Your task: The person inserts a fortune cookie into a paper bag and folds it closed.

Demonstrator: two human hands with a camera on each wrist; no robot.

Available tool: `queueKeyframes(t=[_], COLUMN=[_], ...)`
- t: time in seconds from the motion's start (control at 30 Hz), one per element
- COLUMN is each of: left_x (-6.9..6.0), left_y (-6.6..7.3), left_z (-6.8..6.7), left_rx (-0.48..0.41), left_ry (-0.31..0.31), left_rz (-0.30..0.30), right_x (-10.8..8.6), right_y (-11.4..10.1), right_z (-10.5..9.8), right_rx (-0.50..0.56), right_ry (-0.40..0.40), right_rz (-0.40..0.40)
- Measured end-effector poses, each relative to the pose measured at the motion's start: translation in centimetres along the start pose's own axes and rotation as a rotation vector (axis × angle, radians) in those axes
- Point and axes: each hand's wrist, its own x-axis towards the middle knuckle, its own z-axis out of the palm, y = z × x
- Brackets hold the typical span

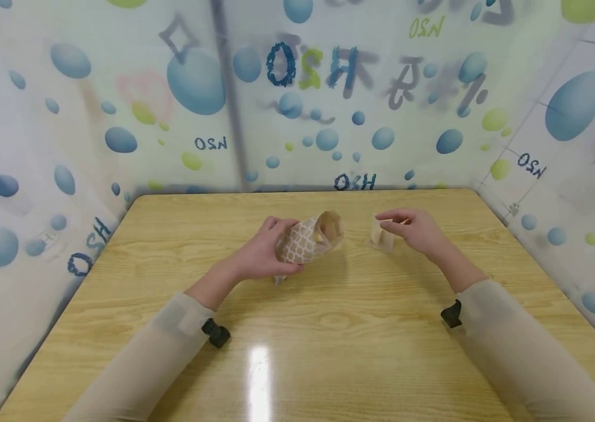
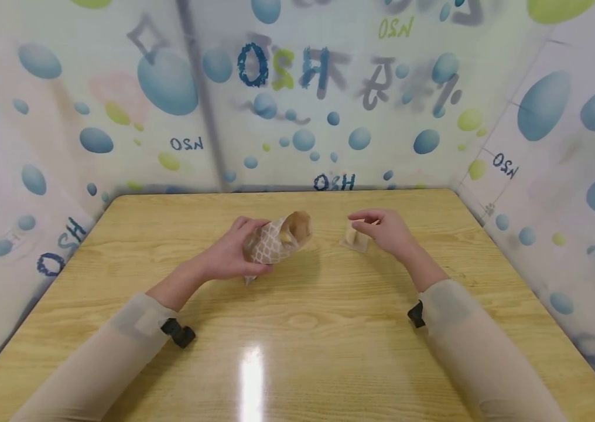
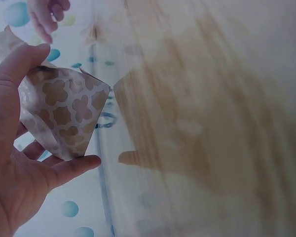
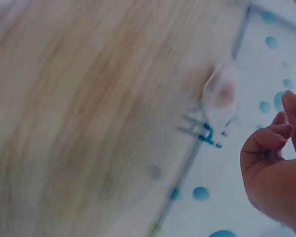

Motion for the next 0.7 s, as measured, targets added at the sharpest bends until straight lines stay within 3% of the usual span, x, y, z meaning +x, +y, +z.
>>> queueKeyframes(t=[0.2,0.5,0.7], left_x=[0.1,0.1,0.1], left_y=[0.0,-0.1,0.1], left_z=[0.0,0.1,0.0], left_rx=[-0.001,-0.001,0.003], left_ry=[-0.005,-0.009,-0.009], left_rz=[-0.005,-0.005,-0.002], right_x=[1.1,2.2,2.5], right_y=[1.8,2.2,2.0], right_z=[-0.8,0.0,0.7], right_rx=[-0.025,-0.100,-0.107], right_ry=[-0.033,-0.122,-0.166], right_rz=[0.091,0.151,0.138])
